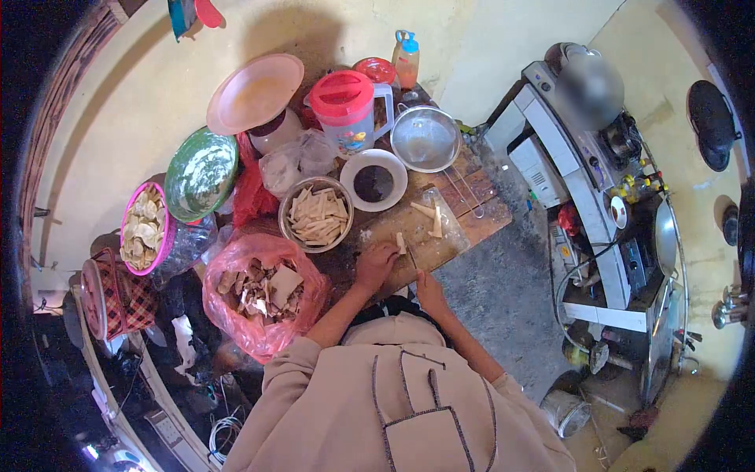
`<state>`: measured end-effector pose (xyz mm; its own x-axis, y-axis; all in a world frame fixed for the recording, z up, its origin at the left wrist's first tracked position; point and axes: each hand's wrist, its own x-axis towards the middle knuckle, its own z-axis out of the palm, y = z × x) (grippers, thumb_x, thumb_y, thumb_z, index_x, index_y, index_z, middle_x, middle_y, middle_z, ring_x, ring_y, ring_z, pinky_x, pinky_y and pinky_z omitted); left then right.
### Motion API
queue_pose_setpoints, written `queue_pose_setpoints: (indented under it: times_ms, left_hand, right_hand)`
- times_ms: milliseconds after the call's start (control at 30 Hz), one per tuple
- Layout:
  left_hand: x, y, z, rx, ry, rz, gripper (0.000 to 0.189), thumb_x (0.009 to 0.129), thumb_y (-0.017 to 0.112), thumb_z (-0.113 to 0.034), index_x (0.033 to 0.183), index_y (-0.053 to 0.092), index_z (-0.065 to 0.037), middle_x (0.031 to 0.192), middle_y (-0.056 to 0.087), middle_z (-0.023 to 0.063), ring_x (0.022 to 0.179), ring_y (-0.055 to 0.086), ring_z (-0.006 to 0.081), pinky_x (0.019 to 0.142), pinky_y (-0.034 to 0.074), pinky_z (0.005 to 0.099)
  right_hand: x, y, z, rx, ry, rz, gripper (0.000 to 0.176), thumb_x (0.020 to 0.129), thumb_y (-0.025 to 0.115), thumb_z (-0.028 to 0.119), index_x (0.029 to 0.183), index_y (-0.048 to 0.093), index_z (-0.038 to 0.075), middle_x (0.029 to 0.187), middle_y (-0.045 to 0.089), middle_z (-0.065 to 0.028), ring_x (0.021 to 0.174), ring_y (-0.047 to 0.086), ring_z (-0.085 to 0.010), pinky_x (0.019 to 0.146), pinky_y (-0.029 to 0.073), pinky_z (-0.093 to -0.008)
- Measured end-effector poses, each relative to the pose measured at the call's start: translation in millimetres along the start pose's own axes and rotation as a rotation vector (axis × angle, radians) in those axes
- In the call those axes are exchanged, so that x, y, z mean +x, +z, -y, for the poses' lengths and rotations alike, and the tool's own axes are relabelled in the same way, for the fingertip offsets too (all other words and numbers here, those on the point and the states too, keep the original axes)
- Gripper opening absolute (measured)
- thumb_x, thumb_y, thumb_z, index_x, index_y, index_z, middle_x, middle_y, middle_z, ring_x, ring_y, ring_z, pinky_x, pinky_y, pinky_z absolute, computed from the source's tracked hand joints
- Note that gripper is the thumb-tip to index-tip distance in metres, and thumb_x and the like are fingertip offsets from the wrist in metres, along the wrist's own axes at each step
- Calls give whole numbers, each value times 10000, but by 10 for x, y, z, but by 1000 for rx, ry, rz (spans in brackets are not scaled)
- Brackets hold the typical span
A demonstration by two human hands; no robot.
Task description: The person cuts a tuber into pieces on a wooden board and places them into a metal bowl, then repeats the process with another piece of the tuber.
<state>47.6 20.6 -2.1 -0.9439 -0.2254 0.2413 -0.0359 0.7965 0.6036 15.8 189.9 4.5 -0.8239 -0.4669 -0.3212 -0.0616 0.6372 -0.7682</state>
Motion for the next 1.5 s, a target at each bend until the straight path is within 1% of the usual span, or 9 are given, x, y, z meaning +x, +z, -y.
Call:
queue_pose_setpoints:
  times_ms: [100,467,667,867,1100,1200,1300,1400,1500]
  left_hand:
    - [24,-27,-22,-9,-12,14,192,724,586,-175,894,598,-86,911,580,65,865,540,251,727,446,356]
    - [-8,-10,76,141,187,-76,226,741,565,-168,958,596,-112,953,585,33,866,530,212,753,428,343]
    - [180,3,-6,156,2,-90,281,735,552,-221,972,544,-71,965,542,109,919,499,280,808,404,385]
    - [780,720,-169,-7,270,133,468,722,543,-386,1012,482,-24,1106,425,193,1048,390,347,903,303,454]
    - [772,584,-366,58,187,362,610,722,470,-509,1032,439,16,1053,418,195,1024,391,362,889,296,460]
    - [820,583,-355,78,174,386,632,715,473,-520,1029,442,27,1075,415,203,1036,388,363,896,292,461]
    - [809,467,-422,96,162,417,660,711,470,-534,1050,437,31,1135,402,212,1068,377,362,911,284,464]
    - [815,487,-402,102,186,423,674,717,461,-536,1078,428,31,1173,389,215,1092,366,359,924,278,462]
    - [724,457,-387,105,191,438,651,733,456,-514,1107,423,18,1175,393,212,1102,361,355,933,274,454]
  right_hand:
    - [40,75,-68,-29,-122,-55,462,915,268,375,924,508,-19,880,536,-265,866,494,-444,713,400,-460]
    - [-14,75,7,18,-8,12,476,916,242,391,952,482,-18,881,530,-278,862,489,-455,717,400,-467]
    - [-36,51,138,-41,-20,-11,446,921,228,351,952,477,-18,848,535,-284,833,492,-467,695,403,-487]
    - [-41,109,141,-59,16,-2,422,921,218,311,952,481,-18,823,532,-302,783,504,-472,668,392,-525]
    - [73,122,17,-181,53,65,450,917,203,300,933,472,-60,814,532,-305,761,504,-481,667,398,-531]
    - [84,33,43,-226,-104,95,404,910,227,247,1074,420,-68,833,540,-319,772,523,-473,668,430,-523]
    - [149,84,-94,-224,-6,199,412,909,240,262,1063,423,-74,824,544,-313,774,526,-473,664,436,-521]
    - [115,221,-109,-99,28,-17,429,913,223,304,964,452,-56,741,529,-328,767,508,-484,669,390,-548]
    - [-16,7,322,-119,135,48,402,909,247,300,999,428,-48,765,539,-319,800,507,-479,682,396,-542]
